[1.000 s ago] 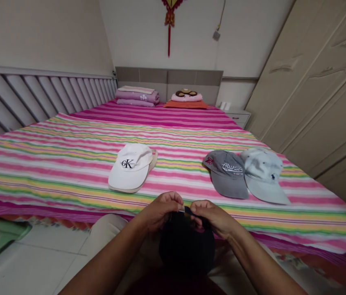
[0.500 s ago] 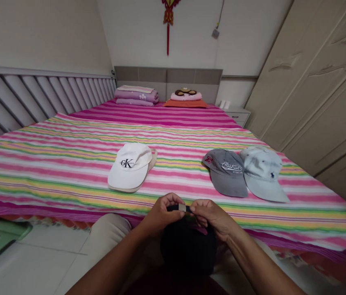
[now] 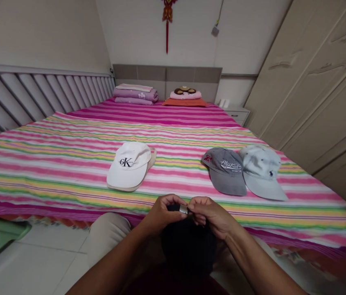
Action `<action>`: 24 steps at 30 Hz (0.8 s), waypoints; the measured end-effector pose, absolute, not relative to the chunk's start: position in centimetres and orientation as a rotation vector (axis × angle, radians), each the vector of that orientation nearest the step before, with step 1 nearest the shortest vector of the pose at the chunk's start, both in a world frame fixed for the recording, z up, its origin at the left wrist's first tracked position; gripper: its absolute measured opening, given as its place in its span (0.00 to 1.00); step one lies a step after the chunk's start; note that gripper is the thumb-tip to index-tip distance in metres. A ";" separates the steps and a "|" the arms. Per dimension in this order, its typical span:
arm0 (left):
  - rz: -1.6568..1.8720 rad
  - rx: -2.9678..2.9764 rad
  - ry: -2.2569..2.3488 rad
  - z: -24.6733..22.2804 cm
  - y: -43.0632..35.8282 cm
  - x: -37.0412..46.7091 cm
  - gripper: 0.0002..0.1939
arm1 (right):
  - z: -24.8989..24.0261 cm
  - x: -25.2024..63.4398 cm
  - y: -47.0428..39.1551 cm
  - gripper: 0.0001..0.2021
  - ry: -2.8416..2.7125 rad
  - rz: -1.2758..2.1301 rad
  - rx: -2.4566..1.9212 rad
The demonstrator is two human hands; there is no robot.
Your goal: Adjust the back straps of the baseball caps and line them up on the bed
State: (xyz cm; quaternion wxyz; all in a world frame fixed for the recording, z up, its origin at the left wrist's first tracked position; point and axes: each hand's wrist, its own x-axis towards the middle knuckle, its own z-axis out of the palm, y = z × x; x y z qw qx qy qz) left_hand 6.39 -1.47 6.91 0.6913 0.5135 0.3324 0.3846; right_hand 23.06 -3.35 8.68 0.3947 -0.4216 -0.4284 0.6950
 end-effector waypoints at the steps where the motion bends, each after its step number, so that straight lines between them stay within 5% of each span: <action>1: 0.871 1.116 0.732 6.9 -1.4 6.3 0.13 | 8.7 23.1 -3.3 0.14 -1.095 1.763 -1.066; 24: 0.741 0.779 0.653 7.0 -0.4 5.6 0.12 | 8.7 22.9 -3.2 0.13 -1.120 1.712 -1.162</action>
